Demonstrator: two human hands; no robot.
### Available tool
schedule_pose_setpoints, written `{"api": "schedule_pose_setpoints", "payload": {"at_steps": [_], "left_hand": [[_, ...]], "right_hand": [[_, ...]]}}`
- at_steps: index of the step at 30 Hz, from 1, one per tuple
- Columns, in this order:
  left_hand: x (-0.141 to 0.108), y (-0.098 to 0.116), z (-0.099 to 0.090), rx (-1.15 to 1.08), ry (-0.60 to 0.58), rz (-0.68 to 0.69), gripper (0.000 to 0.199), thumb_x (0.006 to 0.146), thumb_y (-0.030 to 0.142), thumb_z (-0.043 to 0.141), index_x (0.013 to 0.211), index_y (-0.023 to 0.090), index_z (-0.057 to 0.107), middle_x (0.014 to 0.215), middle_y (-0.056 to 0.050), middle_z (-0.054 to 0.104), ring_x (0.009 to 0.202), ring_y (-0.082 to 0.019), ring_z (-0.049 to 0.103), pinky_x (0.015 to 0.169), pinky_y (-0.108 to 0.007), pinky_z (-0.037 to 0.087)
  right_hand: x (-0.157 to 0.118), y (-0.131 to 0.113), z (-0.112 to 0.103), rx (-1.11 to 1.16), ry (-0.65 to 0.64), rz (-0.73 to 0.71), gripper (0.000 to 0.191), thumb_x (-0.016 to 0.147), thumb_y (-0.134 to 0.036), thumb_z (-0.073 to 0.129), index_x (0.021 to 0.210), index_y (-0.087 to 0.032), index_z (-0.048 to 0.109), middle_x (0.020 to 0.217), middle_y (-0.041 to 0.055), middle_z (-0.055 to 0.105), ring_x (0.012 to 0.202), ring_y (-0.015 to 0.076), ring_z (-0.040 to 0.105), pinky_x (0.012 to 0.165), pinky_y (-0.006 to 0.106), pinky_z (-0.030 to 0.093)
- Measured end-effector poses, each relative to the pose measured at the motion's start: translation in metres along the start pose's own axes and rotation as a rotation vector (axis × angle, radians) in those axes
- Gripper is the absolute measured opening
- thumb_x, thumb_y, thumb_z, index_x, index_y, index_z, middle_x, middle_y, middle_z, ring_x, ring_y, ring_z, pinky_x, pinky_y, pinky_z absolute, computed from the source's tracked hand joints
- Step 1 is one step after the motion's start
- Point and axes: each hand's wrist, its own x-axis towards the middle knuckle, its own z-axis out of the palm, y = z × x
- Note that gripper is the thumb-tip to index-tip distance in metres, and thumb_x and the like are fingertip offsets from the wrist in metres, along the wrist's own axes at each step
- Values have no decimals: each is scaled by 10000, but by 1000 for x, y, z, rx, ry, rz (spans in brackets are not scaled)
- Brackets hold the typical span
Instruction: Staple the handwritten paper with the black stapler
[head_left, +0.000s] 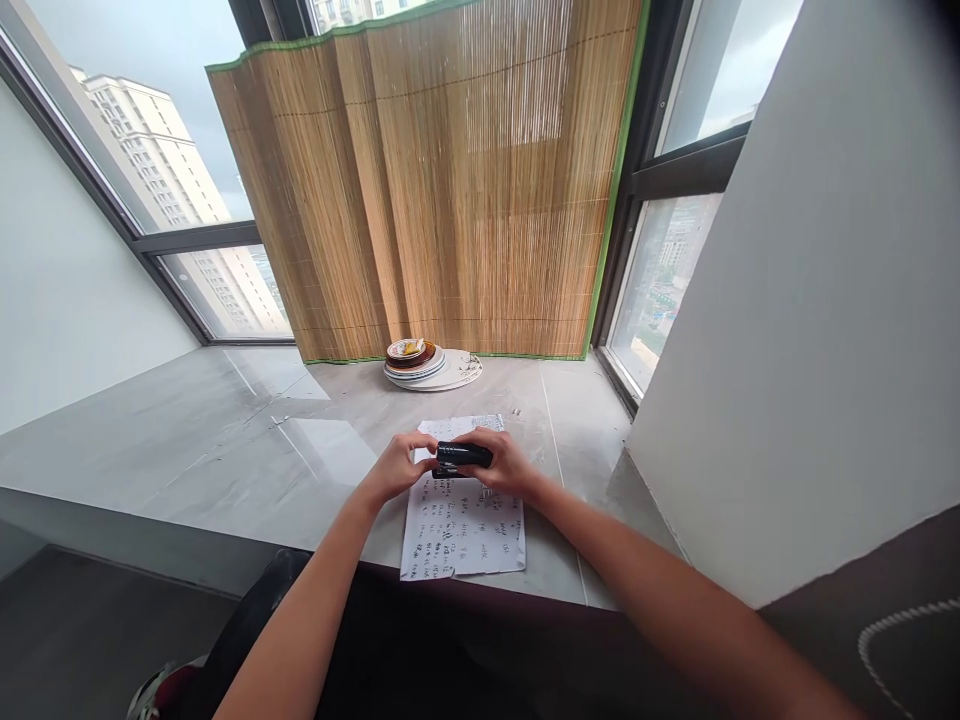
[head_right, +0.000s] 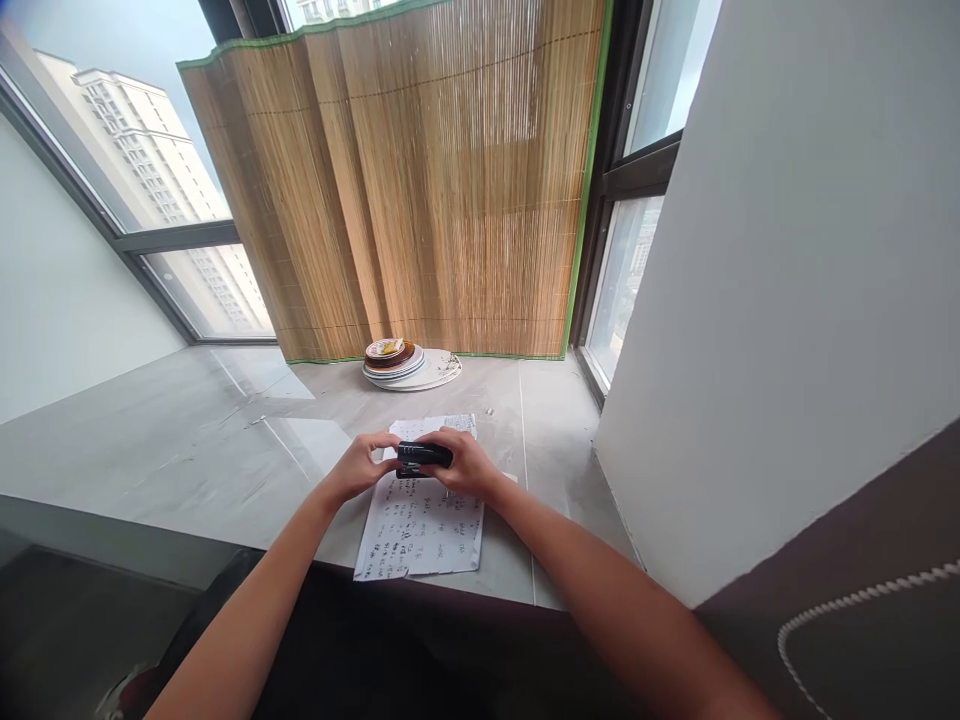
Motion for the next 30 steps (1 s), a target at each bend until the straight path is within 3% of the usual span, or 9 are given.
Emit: {"api": "schedule_pose_setpoints", "payload": {"at_steps": [2, 7, 14, 20, 23, 27, 28, 30], "left_hand": [[3, -2, -1, 38, 64, -37, 153, 803, 236, 640, 891, 226, 765, 950, -49, 776, 914, -240, 681, 905, -390, 511], [11, -14, -5, 66, 409, -174, 190, 814, 252, 562, 869, 217, 741, 944, -47, 772, 904, -229, 684, 785, -336, 507], [7, -30, -6, 107, 429, -192, 162, 805, 249, 561, 848, 230, 717, 953, -35, 760, 809, -206, 671, 787, -337, 530], [4, -35, -11, 97, 461, -208, 145, 797, 234, 570, 830, 232, 711, 976, -38, 745, 797, -203, 673, 755, -329, 533], [3, -34, -14, 72, 480, -199, 154, 812, 216, 566, 830, 232, 718, 999, -38, 732, 793, -193, 676, 754, -322, 534], [2, -33, -19, 40, 555, -196, 173, 827, 201, 553, 815, 225, 723, 999, -47, 720, 798, -192, 669, 759, -320, 533], [2, -33, -20, 39, 576, -198, 184, 827, 192, 544, 814, 223, 724, 992, -48, 717, 801, -192, 664, 771, -322, 533], [1, -33, -23, 36, 607, -203, 202, 825, 176, 528, 813, 219, 724, 977, -49, 711, 808, -190, 656, 793, -323, 531]], "right_hand": [[1, 1, 6, -8, -12, 31, 385, 794, -201, 797, 1162, -248, 697, 1018, 34, 746, 920, 219, 698, 837, 340, 532], [1, 0, 25, -112, -131, 67, 418, 822, -238, 798, 1210, -249, 643, 1128, 54, 731, 1030, 242, 680, 920, 376, 521], [-8, -6, 30, -210, -175, 117, 410, 854, -216, 750, 1222, -260, 575, 1100, 63, 694, 988, 237, 646, 869, 357, 514], [-25, -9, 0, -228, -200, 179, 389, 840, -209, 744, 1191, -262, 587, 1071, 51, 703, 951, 237, 648, 851, 369, 518], [-38, -7, -25, -187, -179, 234, 363, 868, -322, 739, 1200, -264, 606, 1072, 51, 702, 952, 234, 658, 828, 364, 537], [-40, 13, -56, -155, 103, 307, 355, 1022, -503, 457, 1157, -224, 629, 1049, 87, 693, 984, 241, 670, 778, 370, 568], [-37, 22, -61, -226, 165, 316, 383, 1035, -507, 409, 1135, -216, 636, 1082, 103, 691, 1030, 257, 663, 830, 408, 568], [-29, 42, -64, -466, 154, 355, 403, 1017, -502, 440, 1198, -197, 630, 1288, 150, 638, 1225, 308, 596, 1004, 509, 508]]}}
